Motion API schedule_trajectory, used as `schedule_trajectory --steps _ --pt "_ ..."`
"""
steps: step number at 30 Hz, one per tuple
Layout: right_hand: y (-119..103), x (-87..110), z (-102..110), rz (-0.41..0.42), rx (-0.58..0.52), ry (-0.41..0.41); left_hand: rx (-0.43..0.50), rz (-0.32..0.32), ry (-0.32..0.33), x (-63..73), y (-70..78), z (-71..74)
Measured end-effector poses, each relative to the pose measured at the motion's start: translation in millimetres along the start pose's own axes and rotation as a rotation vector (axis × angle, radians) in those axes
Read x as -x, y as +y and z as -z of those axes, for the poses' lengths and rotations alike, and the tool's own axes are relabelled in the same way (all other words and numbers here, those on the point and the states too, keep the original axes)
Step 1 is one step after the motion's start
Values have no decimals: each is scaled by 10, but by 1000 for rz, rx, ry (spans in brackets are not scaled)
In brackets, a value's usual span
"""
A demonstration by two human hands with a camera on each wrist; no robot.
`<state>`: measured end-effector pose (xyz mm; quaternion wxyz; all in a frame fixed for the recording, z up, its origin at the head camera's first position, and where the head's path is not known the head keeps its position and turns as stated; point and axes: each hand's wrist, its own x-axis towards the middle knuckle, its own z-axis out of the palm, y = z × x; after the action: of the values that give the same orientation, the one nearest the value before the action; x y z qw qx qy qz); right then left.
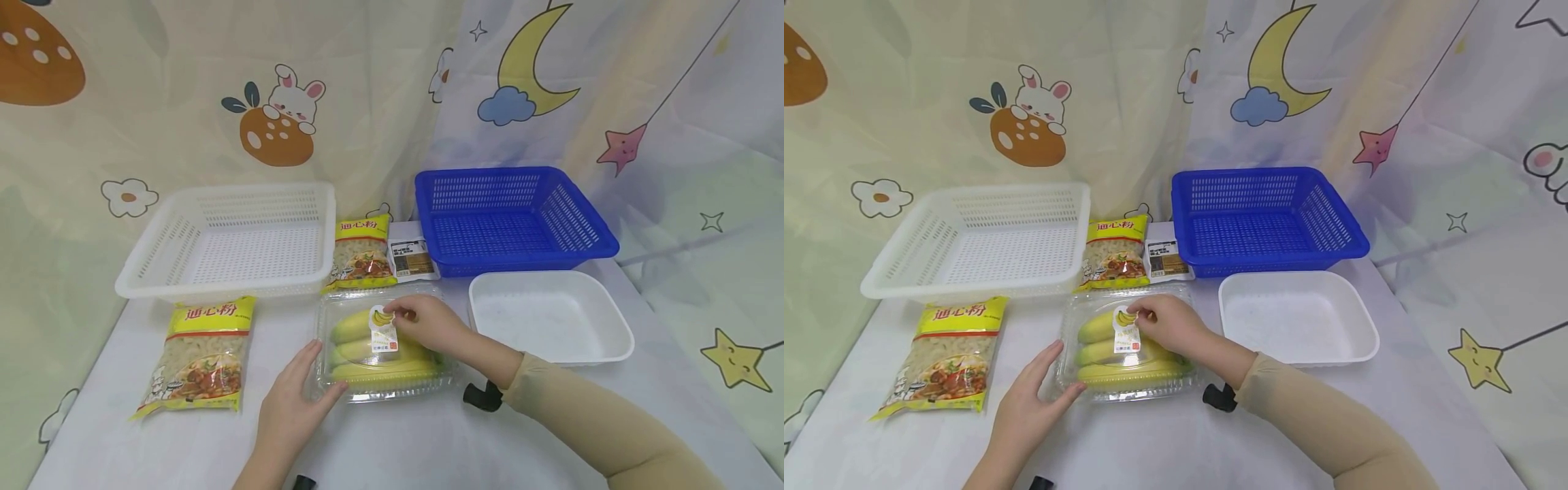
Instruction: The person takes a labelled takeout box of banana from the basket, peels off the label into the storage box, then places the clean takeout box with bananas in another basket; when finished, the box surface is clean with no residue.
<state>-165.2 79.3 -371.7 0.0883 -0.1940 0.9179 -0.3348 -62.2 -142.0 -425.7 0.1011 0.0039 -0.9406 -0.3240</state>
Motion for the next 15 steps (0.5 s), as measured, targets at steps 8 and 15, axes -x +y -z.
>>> schedule_trajectory --steps 8,15 --pt "-20 61 97 -1 -82 38 5 -3 10 0 -4 -9" --pt "78 125 248 -6 -140 72 8 -3 17 4 5 -6"
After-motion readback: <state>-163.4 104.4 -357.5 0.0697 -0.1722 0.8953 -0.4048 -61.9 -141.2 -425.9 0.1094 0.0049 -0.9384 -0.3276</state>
